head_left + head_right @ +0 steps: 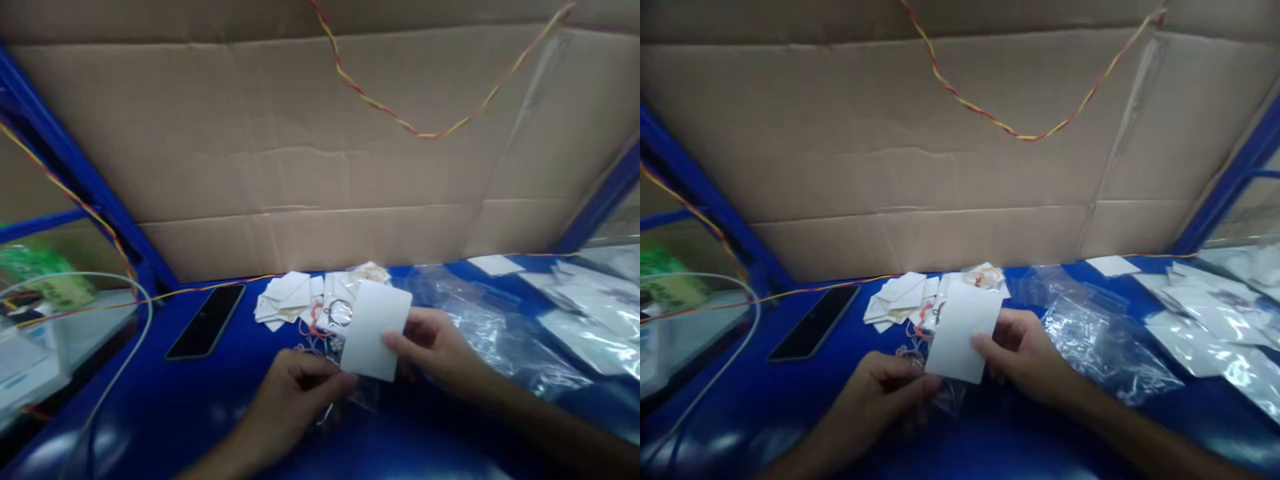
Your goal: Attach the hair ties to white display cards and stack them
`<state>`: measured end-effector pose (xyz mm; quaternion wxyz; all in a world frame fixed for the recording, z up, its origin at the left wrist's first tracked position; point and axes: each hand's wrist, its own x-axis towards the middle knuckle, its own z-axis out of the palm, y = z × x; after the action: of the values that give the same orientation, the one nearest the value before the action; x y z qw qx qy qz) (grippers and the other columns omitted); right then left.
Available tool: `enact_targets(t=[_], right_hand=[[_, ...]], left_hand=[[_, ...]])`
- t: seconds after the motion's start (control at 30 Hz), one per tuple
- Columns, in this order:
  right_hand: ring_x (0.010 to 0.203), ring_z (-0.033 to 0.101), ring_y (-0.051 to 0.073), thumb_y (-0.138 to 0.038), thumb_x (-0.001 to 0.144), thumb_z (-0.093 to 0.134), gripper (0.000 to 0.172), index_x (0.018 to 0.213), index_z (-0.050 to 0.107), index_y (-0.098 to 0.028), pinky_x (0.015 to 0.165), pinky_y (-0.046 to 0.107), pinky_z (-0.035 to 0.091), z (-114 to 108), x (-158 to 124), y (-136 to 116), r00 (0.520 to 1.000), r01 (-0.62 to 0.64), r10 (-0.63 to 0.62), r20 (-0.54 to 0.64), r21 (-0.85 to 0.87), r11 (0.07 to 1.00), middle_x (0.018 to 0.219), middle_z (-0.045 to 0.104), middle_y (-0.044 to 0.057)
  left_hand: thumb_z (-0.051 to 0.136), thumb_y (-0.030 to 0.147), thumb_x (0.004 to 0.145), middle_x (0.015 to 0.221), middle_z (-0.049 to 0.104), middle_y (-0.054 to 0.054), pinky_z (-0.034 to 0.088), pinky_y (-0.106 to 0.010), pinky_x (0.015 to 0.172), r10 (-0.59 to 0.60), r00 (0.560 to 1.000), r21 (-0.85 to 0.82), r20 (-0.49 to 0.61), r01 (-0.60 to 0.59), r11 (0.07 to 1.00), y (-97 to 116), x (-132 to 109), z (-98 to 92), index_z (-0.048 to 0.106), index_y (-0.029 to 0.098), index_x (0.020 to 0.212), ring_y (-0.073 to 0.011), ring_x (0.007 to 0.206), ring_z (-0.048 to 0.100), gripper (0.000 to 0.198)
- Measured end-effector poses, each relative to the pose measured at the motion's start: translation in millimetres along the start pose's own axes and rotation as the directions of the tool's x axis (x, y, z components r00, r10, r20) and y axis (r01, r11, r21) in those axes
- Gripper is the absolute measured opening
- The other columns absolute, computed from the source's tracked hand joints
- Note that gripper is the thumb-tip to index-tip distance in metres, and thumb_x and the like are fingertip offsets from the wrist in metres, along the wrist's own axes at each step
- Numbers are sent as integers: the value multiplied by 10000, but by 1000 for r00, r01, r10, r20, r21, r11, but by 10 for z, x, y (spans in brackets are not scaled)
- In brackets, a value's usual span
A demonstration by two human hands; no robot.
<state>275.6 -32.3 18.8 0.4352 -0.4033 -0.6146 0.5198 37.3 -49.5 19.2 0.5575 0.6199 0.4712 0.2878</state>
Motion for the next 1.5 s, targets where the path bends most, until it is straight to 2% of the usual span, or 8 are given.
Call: enact_targets(t=[0.17,0.5,0.7,0.87,1.0,1.33,1.4,1.5], right_hand=[[430,551,114,-498,886,749,343,901,720,-157,388,210,458,-6,4,39,997,32,-32,-68,-7,999,580,631,-7],[452,584,108,-435,888,775,293,875,742,-145,413,190,464,38,-30,32,995,-24,18,103,66,998,608,694,21],[531,659,142,-354,824,847,339,1089,734,-175,423,192,508,86,-29,2,998,-2,-6,58,141,990,721,760,28],[495,613,116,-339,802,856,243,949,784,-159,415,186,496,117,-43,-1,998,51,-45,-54,107,993,697,743,29],[486,598,111,-336,781,871,226,914,793,-170,420,190,502,132,-52,-9,991,75,-62,-117,104,992,683,734,18],[479,611,124,-474,916,718,378,738,760,-144,442,234,537,75,-32,-31,997,77,-78,22,29,997,699,727,49],[495,621,131,-431,881,773,273,910,774,-160,437,223,538,69,-16,-18,996,81,-80,-26,42,996,679,711,19],[505,658,161,-401,875,795,506,1313,624,-215,434,237,549,71,-10,-2,988,92,-83,-131,67,994,666,714,-11]], left_hand=[[752,481,851,529,683,-39,438,-212,461,19,1000,-4,-15,-19,1000,25,-10,5,802,137,669,-121,442,563,393],[731,473,866,650,687,-39,483,-224,481,29,1000,-25,0,-29,999,55,-39,23,794,133,814,-139,515,576,350],[715,501,865,667,664,-48,472,-228,478,61,998,13,-15,-61,998,71,-32,24,820,128,834,-152,543,554,389],[736,471,853,710,690,-45,443,-215,509,58,997,32,-47,-57,998,75,-23,12,845,140,974,-145,584,532,369],[707,438,891,658,686,-25,411,-226,561,63,997,85,-49,-59,995,69,-32,5,848,146,898,-139,588,520,325],[709,474,867,567,643,-22,326,-243,525,116,985,83,-126,-106,991,81,-38,-13,807,135,720,-136,535,470,382],[720,455,858,572,666,-28,349,-232,517,104,986,63,-132,-96,993,91,-30,-15,809,134,723,-135,527,494,359],[751,453,839,625,729,-54,421,-230,532,63,989,27,-134,-60,998,99,-19,-3,819,132,751,-151,540,564,341]])
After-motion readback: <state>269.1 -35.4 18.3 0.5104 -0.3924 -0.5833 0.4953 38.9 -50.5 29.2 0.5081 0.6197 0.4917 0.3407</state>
